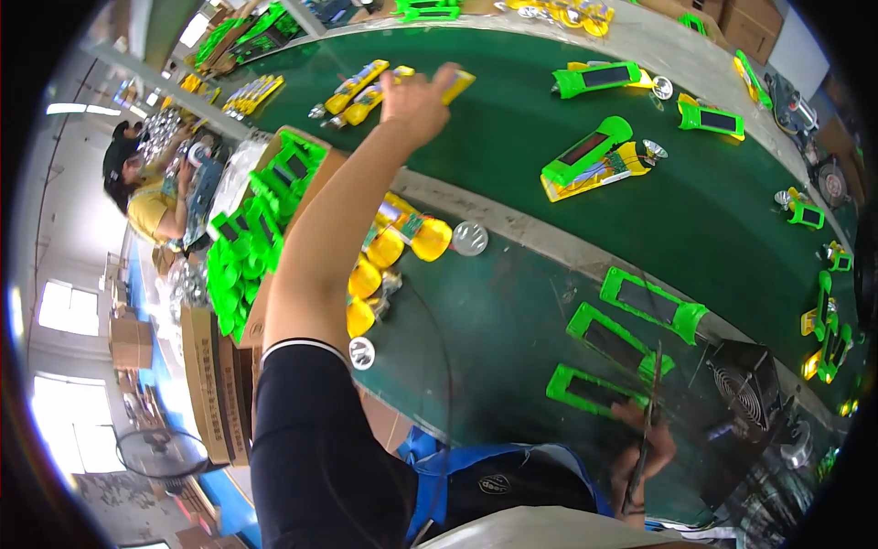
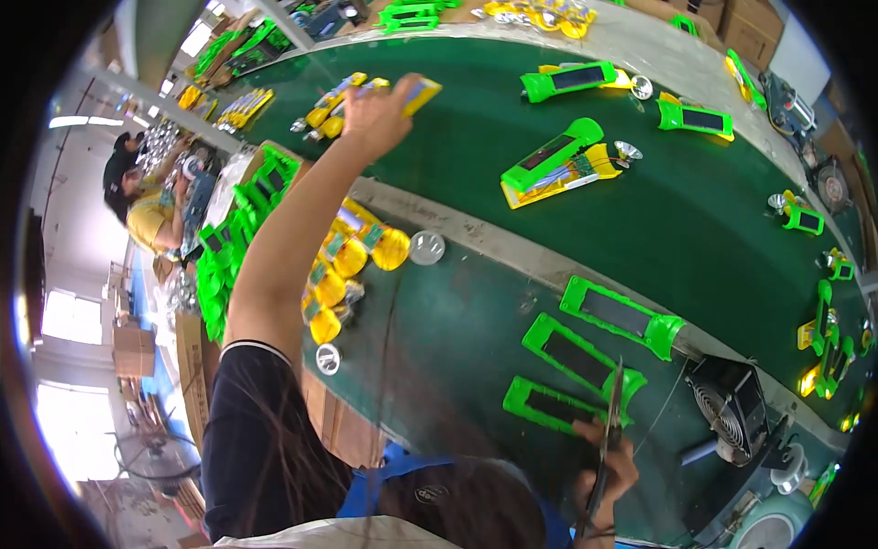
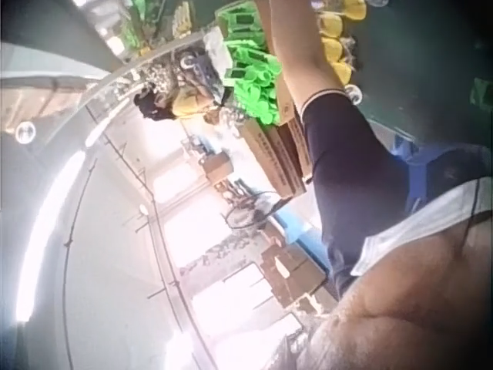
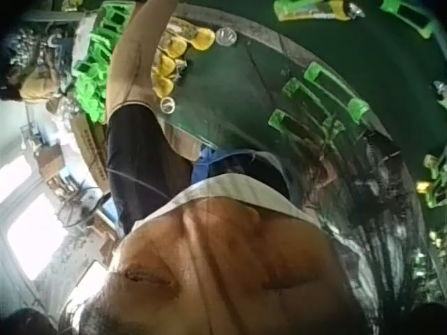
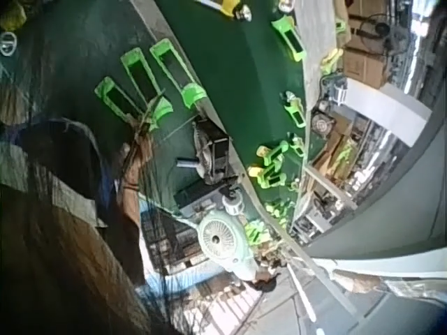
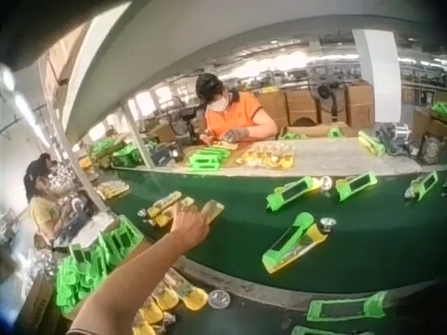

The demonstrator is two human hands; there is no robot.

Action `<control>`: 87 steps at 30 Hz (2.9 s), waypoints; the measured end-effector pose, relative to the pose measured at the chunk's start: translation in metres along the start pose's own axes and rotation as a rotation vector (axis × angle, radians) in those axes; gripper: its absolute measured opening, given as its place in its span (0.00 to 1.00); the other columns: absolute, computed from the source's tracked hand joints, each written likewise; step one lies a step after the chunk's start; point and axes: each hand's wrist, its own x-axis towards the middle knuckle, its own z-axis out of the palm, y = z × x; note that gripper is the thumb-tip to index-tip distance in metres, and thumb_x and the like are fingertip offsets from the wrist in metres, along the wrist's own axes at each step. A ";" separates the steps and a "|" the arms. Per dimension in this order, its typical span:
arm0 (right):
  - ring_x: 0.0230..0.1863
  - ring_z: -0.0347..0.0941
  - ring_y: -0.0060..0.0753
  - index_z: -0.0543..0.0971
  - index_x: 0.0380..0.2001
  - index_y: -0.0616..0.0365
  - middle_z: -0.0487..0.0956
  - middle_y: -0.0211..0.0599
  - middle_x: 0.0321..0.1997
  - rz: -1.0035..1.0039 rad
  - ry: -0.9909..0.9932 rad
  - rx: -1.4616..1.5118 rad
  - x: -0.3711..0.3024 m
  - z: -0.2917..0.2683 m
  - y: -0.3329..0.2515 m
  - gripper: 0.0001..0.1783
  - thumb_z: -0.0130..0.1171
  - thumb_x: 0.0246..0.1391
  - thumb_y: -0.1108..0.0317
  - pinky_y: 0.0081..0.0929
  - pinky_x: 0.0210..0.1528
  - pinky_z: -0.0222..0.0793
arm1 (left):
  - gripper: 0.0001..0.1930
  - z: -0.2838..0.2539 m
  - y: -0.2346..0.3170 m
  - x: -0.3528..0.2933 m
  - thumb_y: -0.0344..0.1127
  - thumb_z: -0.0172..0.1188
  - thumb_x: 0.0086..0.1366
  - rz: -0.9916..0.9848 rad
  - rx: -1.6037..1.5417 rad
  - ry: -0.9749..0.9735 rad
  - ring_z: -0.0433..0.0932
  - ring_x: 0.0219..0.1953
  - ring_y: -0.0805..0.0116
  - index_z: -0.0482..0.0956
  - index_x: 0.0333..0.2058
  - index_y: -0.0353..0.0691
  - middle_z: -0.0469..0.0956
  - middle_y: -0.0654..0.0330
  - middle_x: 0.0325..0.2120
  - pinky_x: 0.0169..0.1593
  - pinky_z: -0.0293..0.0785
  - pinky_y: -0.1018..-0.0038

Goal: Soldering wires to circuit boards and assembling internal components into plastic flashlight casings on an assembly line.

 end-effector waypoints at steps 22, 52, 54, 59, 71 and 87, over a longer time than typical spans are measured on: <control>0.32 0.70 0.33 0.67 0.38 0.62 0.72 0.44 0.34 0.025 0.534 0.199 -0.127 -0.135 -0.046 0.23 0.63 0.52 0.55 0.29 0.36 0.68 | 0.32 -0.136 0.206 -0.347 0.36 0.54 0.68 0.056 -1.930 -0.812 0.77 0.33 0.70 0.51 0.67 0.42 0.76 0.50 0.40 0.42 0.73 0.74; 0.29 0.74 0.23 0.70 0.35 0.62 0.76 0.36 0.26 0.408 0.296 0.250 -0.095 -0.038 -0.019 0.12 0.58 0.56 0.64 0.49 0.69 0.54 | 0.08 -0.150 0.246 -0.290 0.20 0.60 0.49 0.561 -1.157 -0.118 0.73 0.36 0.54 0.71 0.27 0.34 0.69 0.55 0.33 0.38 0.71 0.64; 0.31 0.78 0.24 0.73 0.35 0.64 0.78 0.36 0.30 0.357 0.330 0.258 -0.096 -0.038 -0.016 0.12 0.63 0.53 0.69 0.37 0.59 0.67 | 0.06 -0.156 0.247 -0.283 0.21 0.58 0.50 0.632 -1.034 -0.216 0.71 0.35 0.52 0.69 0.26 0.33 0.68 0.54 0.32 0.37 0.69 0.62; 0.31 0.78 0.23 0.73 0.34 0.63 0.78 0.35 0.25 0.360 0.298 0.234 -0.096 -0.039 -0.015 0.10 0.63 0.52 0.71 0.41 0.63 0.63 | 0.05 -0.158 0.248 -0.282 0.22 0.57 0.51 0.662 -0.988 -0.208 0.71 0.35 0.52 0.70 0.26 0.33 0.68 0.53 0.31 0.38 0.69 0.61; 0.29 0.75 0.26 0.71 0.35 0.61 0.75 0.33 0.27 0.226 0.196 0.143 -0.097 -0.042 -0.006 0.11 0.60 0.54 0.67 0.54 0.64 0.57 | 0.05 -0.157 0.253 -0.285 0.21 0.56 0.49 0.655 -0.947 -0.157 0.71 0.34 0.50 0.70 0.26 0.31 0.68 0.51 0.31 0.38 0.71 0.61; 0.34 0.77 0.27 0.70 0.38 0.65 0.78 0.42 0.36 0.342 0.393 0.361 -0.095 -0.044 -0.019 0.12 0.60 0.55 0.71 0.24 0.42 0.74 | 0.05 -0.158 0.254 -0.283 0.21 0.57 0.49 0.644 -0.922 -0.160 0.72 0.35 0.50 0.70 0.26 0.32 0.68 0.51 0.31 0.39 0.71 0.60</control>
